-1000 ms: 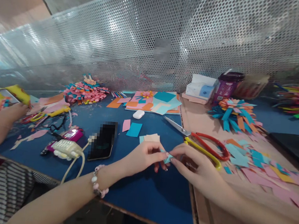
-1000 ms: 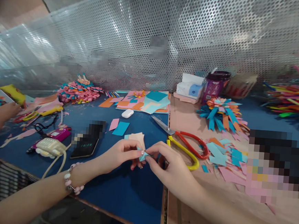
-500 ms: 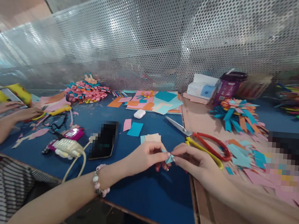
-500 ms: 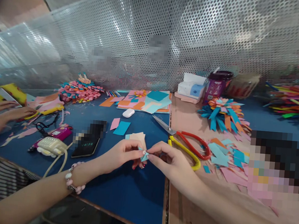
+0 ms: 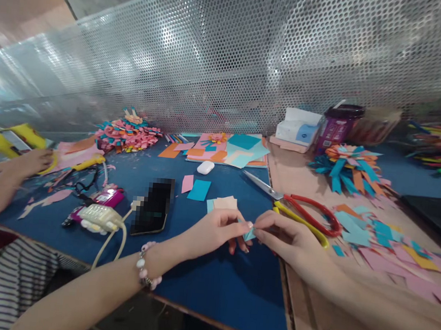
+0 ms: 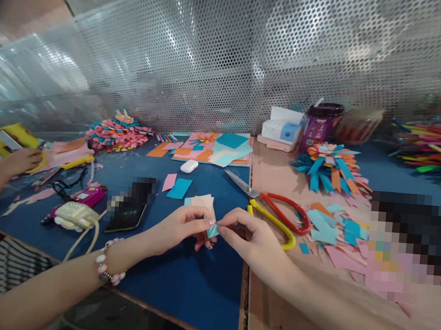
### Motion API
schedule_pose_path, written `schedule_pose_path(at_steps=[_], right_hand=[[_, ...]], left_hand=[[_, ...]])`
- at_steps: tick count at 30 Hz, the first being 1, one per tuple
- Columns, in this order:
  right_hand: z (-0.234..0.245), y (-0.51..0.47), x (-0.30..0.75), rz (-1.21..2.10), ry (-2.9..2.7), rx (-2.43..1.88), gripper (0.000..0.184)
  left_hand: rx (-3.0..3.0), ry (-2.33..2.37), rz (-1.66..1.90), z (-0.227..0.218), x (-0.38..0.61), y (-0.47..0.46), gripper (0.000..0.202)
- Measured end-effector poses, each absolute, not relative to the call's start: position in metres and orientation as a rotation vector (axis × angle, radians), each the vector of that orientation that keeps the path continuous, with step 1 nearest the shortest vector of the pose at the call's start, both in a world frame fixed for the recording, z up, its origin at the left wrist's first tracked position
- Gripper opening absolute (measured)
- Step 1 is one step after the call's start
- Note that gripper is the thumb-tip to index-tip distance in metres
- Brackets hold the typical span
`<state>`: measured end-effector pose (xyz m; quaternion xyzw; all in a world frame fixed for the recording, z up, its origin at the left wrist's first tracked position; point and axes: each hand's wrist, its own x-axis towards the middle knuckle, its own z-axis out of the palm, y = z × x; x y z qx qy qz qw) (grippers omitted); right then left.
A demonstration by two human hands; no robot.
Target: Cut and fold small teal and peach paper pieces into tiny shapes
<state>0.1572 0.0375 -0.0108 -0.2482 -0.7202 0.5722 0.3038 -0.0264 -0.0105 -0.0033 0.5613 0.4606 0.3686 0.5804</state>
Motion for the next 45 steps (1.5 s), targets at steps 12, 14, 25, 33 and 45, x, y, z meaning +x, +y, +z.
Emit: schedule_pose_path(at_steps=[12, 14, 25, 33, 45], right_hand=[[-0.0139, 0.0369, 0.1567, 1.460, -1.920, -0.661, 0.014], [-0.0132, 0.0364, 0.1565, 1.450, -1.922, -0.663, 0.014], [-0.0136, 0.0356, 0.1571, 1.426, -1.942, -0.670, 0.014], [-0.0127, 0.0376, 0.1567, 1.442, -1.979, -0.753, 0.019], [-0.0197, 0.0385, 0.1525, 1.397, -1.939, -0.816, 0.023]], left_hand=[[1.332, 1.103, 0.849, -0.0025, -0.0257, -0.0104, 0.028], [1.337, 1.105, 0.847, -0.0023, -0.0259, -0.0101, 0.029], [1.352, 1.129, 0.854, -0.0040, -0.0260, -0.0093, 0.029], [1.326, 1.135, 0.866, -0.0027, -0.0248, -0.0107, 0.028], [1.297, 1.090, 0.871, -0.0072, -0.0264, -0.0065, 0.030]])
